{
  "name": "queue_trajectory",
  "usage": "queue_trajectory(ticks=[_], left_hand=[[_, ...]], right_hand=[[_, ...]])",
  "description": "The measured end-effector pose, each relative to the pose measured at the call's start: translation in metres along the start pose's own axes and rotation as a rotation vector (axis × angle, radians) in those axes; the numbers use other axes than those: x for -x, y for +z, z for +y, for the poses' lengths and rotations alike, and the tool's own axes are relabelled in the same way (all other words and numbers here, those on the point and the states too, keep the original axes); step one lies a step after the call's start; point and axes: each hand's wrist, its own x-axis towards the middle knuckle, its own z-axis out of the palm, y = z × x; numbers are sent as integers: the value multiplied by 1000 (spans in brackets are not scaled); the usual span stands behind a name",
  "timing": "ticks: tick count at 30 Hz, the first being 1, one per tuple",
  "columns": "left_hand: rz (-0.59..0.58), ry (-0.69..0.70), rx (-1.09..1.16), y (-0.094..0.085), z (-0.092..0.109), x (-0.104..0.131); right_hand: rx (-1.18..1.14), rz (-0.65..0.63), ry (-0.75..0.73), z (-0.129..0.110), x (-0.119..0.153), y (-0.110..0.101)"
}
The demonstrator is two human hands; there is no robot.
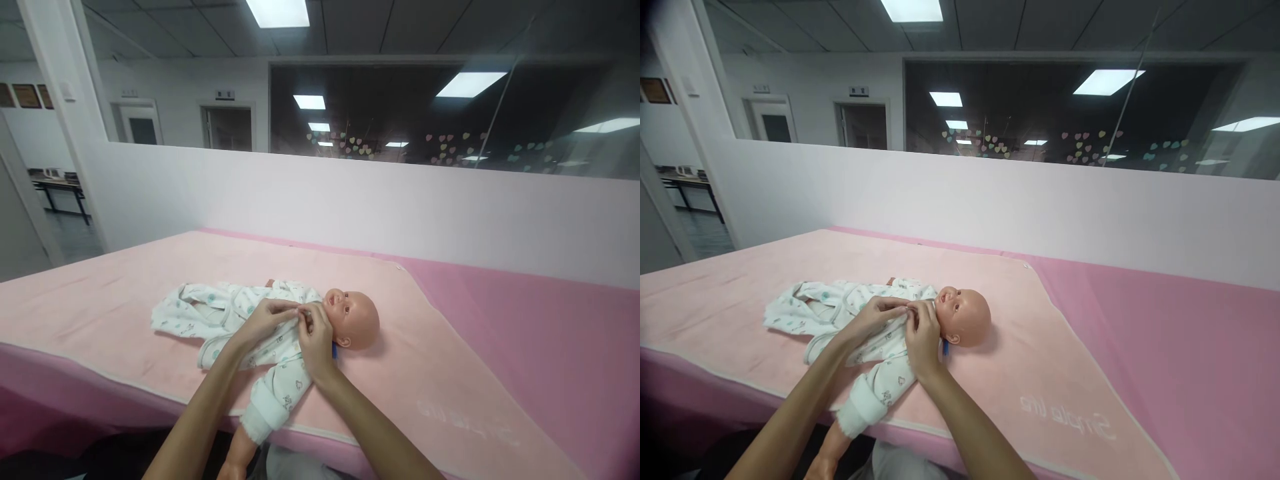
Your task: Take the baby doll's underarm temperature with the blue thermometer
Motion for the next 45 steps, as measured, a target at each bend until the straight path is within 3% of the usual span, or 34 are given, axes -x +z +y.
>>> queue_trajectory(ticks=[10, 20, 28, 36, 42, 45], left_hand=[[17, 11, -42, -3, -8, -2], [105, 114, -181, 3, -7, 2], [103, 212, -303, 3, -13, -1], [22, 173, -157, 1, -13, -2], [68, 109, -93, 6, -7, 2], [76, 104, -80, 8, -5, 4]], right_hand=[[25, -30, 1, -1, 0, -1], [56, -44, -35, 1, 0, -1], [49, -54, -36, 2, 0, -2], [5, -56, -13, 2, 1, -2], [48, -27, 45, 1, 1, -2], [38, -73, 83, 0, 0, -3]])
